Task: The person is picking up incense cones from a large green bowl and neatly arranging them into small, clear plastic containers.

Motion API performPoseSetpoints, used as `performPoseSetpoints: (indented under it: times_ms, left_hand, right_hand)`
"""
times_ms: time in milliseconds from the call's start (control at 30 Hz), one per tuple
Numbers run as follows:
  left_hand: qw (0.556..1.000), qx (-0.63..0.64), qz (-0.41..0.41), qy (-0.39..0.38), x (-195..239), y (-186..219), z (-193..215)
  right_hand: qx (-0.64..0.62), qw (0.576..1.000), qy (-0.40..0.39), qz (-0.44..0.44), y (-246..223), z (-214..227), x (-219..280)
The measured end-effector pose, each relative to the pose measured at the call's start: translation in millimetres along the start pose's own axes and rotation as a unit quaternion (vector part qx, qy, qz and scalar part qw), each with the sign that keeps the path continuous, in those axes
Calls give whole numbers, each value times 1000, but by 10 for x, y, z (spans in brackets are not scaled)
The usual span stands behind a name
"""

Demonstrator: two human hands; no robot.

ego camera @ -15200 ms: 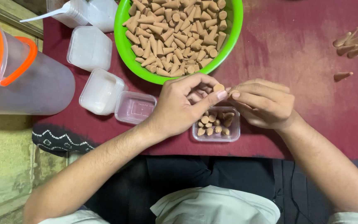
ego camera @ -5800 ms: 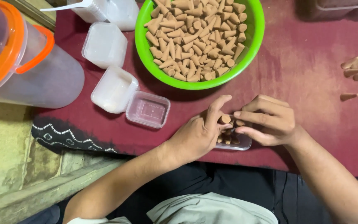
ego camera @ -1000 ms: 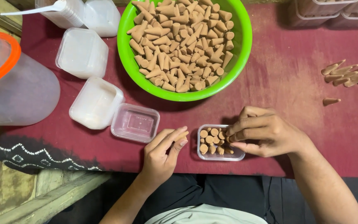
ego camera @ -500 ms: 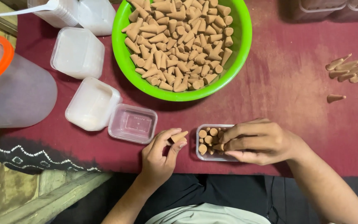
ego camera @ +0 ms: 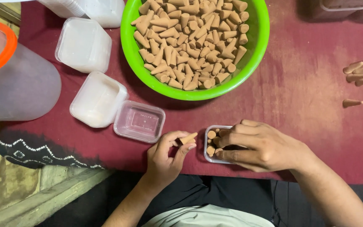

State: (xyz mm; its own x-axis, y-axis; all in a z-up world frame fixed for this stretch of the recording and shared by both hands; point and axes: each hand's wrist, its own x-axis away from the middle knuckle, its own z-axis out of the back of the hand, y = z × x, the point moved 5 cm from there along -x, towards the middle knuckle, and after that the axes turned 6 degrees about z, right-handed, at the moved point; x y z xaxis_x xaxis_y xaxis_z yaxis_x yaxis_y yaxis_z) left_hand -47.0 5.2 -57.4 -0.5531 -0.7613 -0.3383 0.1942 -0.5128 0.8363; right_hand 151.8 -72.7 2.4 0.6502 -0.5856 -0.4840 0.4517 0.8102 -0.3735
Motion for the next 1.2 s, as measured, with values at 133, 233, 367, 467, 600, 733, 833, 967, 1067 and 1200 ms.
performPoseSetpoints:
  times_ms: [133,233,367,467,600,733,833,967,1067,1200]
  left_hand:
    - [1000,18,-24,-6,-51,95,30]
    - [1000,-5,-20,20,-40,124,54]
    - [999,41,-20,-11,-109,415,8]
    - [997,65,-39,-30,-170,570,-91]
    - [993,45,-101,-41,-281,740,-195]
    - [991,51,-117,-42,-331,809,-261]
    - [994,-5,-109,-28,-305,794,-268]
    - [998,27,-55,4,-301,771,-201]
    - [999,12,-50,11,-288,754,-125]
    - [999,42,-16,26,-183,583,-95]
  right_hand:
    - [8,1000,1,-9,5,15,40]
    - [-42,997,60,-1,-17,99,40]
    - [-74,981,177,-32,6,164,126]
    - [-102,972,204,-59,34,146,130]
    - [-123,968,212,-44,42,126,101]
    - [-125,963,232,-48,63,127,180]
    - [-135,964,220,-64,85,135,237]
    - [-165,955,234,-81,163,141,413]
    - [-160,947,258,-110,166,191,429]
    - [-136,952,261,-82,137,272,342]
